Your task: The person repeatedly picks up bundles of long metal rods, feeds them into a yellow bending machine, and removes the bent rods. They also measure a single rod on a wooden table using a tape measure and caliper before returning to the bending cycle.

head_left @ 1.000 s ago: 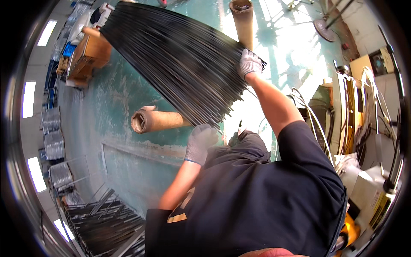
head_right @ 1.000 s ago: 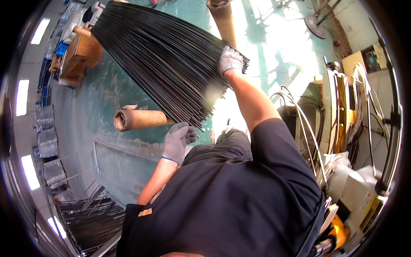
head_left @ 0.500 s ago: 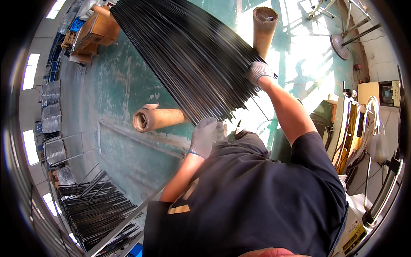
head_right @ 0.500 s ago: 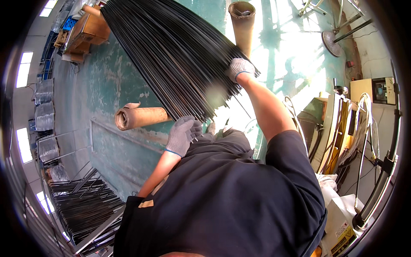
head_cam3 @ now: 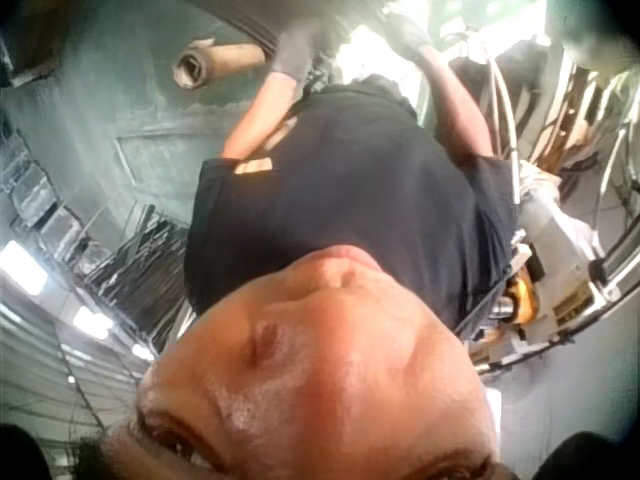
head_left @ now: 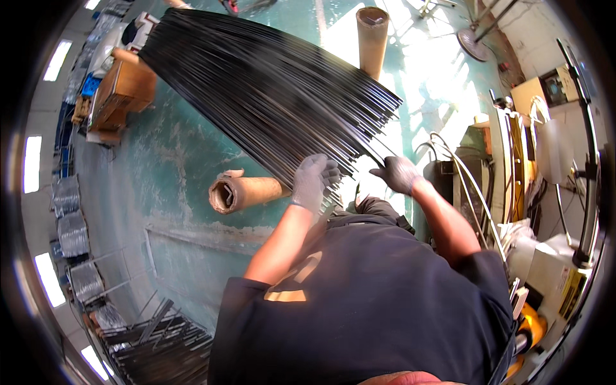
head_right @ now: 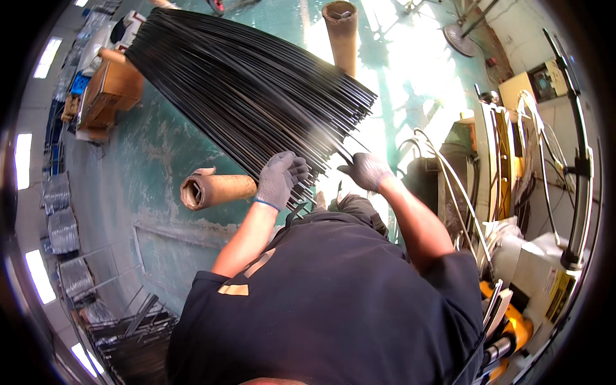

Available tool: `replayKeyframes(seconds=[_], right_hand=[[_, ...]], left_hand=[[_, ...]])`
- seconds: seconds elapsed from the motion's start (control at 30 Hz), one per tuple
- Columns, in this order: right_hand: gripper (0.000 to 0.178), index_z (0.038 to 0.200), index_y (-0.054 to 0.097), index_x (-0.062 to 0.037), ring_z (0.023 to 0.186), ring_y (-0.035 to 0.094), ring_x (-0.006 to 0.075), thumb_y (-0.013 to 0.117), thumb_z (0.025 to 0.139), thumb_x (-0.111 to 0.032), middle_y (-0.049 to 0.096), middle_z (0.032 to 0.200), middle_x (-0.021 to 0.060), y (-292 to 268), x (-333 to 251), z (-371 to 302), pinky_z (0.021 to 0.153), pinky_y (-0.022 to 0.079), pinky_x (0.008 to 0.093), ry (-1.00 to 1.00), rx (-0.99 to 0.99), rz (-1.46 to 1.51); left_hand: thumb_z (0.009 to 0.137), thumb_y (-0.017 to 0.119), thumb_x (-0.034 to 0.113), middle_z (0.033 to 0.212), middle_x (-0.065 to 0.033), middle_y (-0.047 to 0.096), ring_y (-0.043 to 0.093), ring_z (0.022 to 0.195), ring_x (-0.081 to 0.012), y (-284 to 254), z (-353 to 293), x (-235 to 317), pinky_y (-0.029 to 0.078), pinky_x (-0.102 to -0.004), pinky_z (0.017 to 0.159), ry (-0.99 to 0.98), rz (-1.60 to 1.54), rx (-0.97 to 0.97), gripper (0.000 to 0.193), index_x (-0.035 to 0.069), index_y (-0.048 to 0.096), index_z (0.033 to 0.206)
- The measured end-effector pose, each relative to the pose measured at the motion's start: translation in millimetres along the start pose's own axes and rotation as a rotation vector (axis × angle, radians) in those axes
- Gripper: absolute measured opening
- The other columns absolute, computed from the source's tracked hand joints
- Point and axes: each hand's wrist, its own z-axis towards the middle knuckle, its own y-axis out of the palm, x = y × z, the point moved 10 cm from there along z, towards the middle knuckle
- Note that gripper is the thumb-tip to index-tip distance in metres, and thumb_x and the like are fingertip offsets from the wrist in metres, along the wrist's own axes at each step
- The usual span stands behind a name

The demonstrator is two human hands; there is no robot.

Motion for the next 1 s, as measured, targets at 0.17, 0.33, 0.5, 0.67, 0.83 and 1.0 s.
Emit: replayKeyframes(seconds=[0.17, 0.33, 0.5, 0.67, 0.83, 1.0], right_hand=[[0.044, 0.092, 0.071, -0.0053, 0.087, 0.07, 0.0433, 0.075, 0.088, -0.049, 0.071, 0.085, 0.0231, 53.6, 54.8, -199.9, 0.075, 0.054, 0.0492, 0.383, 0.066, 0.114], [0.031, 0.09, 0.067, -0.0105, 0.087, 0.069, 0.0415, 0.079, 0.083, -0.038, 0.07, 0.084, 0.0191, 160.1, 149.0, -395.7, 0.076, 0.053, 0.0524, 0.703, 0.133, -0.089], [0.02, 0.079, 0.062, -0.0105, 0.078, 0.068, 0.0391, 0.076, 0.08, -0.025, 0.066, 0.075, 0.0157, 191.6, 123.7, -415.5, 0.07, 0.052, 0.0519, 0.748, 0.662, -0.151], [0.021, 0.076, 0.062, -0.0091, 0.074, 0.066, 0.0399, 0.075, 0.083, -0.024, 0.065, 0.073, 0.0165, 250.9, 156.2, -509.2, 0.068, 0.051, 0.0519, 0.81, 0.824, -0.07], [0.016, 0.083, 0.064, -0.0036, 0.094, 0.062, 0.0451, 0.071, 0.09, -0.016, 0.066, 0.089, 0.0232, 332.4, 220.0, -674.7, 0.083, 0.049, 0.0523, 1.253, 0.882, 0.026], [0.015, 0.102, 0.065, 0.0048, 0.109, 0.066, 0.0354, 0.059, 0.091, -0.004, 0.069, 0.109, 0.0201, 449.5, 251.0, -758.5, 0.1, 0.049, 0.0485, 1.249, 1.712, 0.983]], left_hand=[[0.106, 0.056, 0.04, 0.104, -0.014, 0.066, 0.065, 0.1, -0.0305, -23.5, 72.2, -20.5, 0.054, -0.0479, 0.094, -0.154, -0.331, -0.215, 0.036, 0.005, 0.061, 0.11], [0.104, 0.055, 0.031, 0.097, -0.0154, 0.065, 0.064, 0.093, -0.0308, -15.9, 87.5, -11.4, 0.054, -0.0477, 0.093, -0.142, -0.41, -0.247, 0.034, -0.003, 0.061, 0.105], [0.098, 0.058, 0.006, 0.089, -0.0132, 0.062, 0.063, 0.085, -0.0272, 10.0, 28.9, -59.9, 0.056, -0.0443, 0.086, -0.286, -0.301, -0.152, 0.011, -0.004, 0.06, 0.095], [0.098, 0.058, 0.004, 0.089, -0.0121, 0.063, 0.063, 0.084, -0.0224, 69.6, -50.0, -72.3, 0.055, -0.0393, 0.085, -0.284, -0.03, -0.359, 0.008, -0.003, 0.062, 0.097], [0.098, 0.061, 0.004, 0.082, -0.0043, 0.059, 0.056, 0.073, -0.0191, 187.1, -125.2, 0.0, 0.051, -0.0356, 0.077, -0.028, -0.063, -0.576, 0.009, 0.001, 0.062, 0.107], [0.101, 0.063, 0.007, 0.087, -0.0034, 0.059, 0.053, 0.074, -0.014, 283.2, -212.3, -86.6, 0.05, -0.0325, 0.077, -0.261, -0.078, -0.842, 0.013, 0.004, 0.059, 0.114]])
